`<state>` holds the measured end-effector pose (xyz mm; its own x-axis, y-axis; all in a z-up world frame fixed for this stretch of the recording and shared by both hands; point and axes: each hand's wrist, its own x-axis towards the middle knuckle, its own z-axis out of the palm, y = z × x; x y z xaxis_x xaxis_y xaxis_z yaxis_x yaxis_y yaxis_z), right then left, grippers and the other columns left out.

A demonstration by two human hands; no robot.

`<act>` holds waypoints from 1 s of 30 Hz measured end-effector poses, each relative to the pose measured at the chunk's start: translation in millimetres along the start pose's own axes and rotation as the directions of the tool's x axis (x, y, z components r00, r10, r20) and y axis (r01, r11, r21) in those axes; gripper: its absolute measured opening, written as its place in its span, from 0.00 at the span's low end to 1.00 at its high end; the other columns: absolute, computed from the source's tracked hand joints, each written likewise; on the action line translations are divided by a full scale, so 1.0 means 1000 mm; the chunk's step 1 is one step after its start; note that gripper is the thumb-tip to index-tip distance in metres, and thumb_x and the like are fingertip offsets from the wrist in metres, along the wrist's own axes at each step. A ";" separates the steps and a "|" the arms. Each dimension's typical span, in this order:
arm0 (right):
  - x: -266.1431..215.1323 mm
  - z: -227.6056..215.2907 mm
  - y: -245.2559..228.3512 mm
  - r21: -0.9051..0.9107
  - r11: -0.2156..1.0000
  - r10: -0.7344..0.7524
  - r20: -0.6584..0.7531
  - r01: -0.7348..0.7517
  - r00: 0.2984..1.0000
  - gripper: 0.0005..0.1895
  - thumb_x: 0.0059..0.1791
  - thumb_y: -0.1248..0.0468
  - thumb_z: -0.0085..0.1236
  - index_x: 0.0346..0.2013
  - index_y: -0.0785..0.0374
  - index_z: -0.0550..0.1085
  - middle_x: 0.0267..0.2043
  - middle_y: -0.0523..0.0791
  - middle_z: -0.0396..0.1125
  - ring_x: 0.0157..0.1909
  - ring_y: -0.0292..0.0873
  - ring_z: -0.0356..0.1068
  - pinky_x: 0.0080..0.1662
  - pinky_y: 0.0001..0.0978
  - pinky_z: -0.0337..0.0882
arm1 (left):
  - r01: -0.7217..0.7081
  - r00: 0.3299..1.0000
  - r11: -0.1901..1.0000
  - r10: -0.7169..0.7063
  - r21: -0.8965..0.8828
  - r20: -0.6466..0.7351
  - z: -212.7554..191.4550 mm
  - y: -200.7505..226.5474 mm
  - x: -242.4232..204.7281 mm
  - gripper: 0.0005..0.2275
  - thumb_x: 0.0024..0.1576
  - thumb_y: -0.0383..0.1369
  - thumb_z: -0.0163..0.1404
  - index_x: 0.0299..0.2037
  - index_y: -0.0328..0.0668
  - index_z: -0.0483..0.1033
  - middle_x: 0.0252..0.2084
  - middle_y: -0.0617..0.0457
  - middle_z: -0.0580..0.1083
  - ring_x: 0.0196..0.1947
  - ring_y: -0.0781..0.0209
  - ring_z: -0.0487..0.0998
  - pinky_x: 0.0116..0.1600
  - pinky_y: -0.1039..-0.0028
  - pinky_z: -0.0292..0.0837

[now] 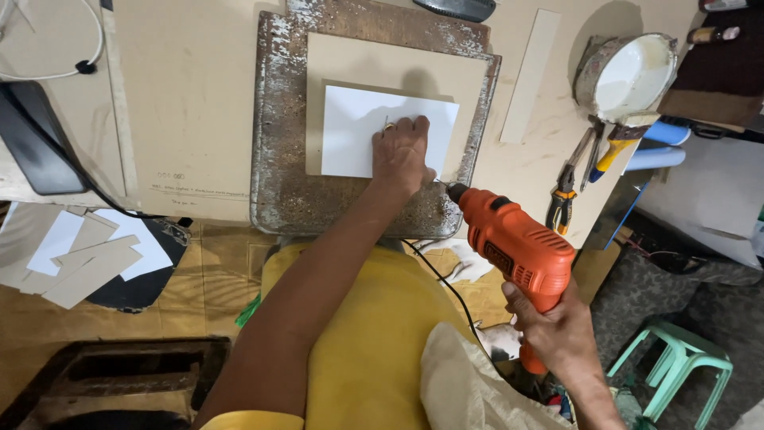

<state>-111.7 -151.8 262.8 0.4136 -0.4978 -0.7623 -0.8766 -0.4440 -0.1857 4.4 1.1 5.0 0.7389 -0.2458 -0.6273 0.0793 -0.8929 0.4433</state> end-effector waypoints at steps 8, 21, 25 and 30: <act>0.004 -0.001 0.012 -0.233 0.971 -0.058 -0.044 0.046 0.997 0.27 0.45 0.52 0.65 0.55 0.56 0.70 0.33 0.46 0.71 0.32 0.45 0.67 0.40 0.38 0.69 | -0.005 1.000 1.000 0.005 0.014 0.002 0.003 0.000 0.004 0.37 0.43 0.48 0.67 0.61 0.46 0.62 0.52 0.48 0.71 0.48 0.49 0.76 0.54 0.60 0.70; -0.001 0.001 -0.021 -0.397 0.918 -0.006 -0.004 0.004 1.000 0.37 0.43 0.55 0.63 0.67 0.49 0.64 0.49 0.45 0.76 0.47 0.48 0.76 0.50 0.40 0.74 | -0.028 0.925 0.994 0.067 0.109 -0.373 0.042 -0.006 0.012 0.40 0.27 0.48 0.71 0.51 0.44 0.69 0.40 0.52 0.74 0.35 0.52 0.78 0.41 0.62 0.73; -0.003 0.000 -0.027 -0.445 0.895 0.017 -0.021 -0.024 1.000 0.37 0.42 0.52 0.62 0.66 0.45 0.65 0.49 0.46 0.76 0.51 0.54 0.75 0.52 0.44 0.72 | -0.027 0.947 0.995 0.055 0.093 -0.315 0.041 -0.006 0.013 0.40 0.29 0.48 0.70 0.53 0.42 0.67 0.42 0.51 0.73 0.37 0.51 0.77 0.43 0.62 0.72; -0.003 0.001 -0.030 -0.416 0.907 0.061 -0.017 -0.063 0.998 0.39 0.42 0.55 0.62 0.69 0.43 0.63 0.52 0.45 0.75 0.52 0.52 0.74 0.53 0.44 0.72 | -0.026 0.967 0.998 0.041 0.064 -0.250 0.030 -0.004 0.009 0.36 0.33 0.45 0.70 0.52 0.43 0.67 0.42 0.52 0.73 0.38 0.53 0.78 0.45 0.63 0.72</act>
<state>-87.0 -136.3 269.6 0.3635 -0.5367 -0.7614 -0.7186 -0.6817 0.1374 -9.8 -8.6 -21.9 0.8855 -0.1798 -0.4284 0.0173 -0.9087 0.4171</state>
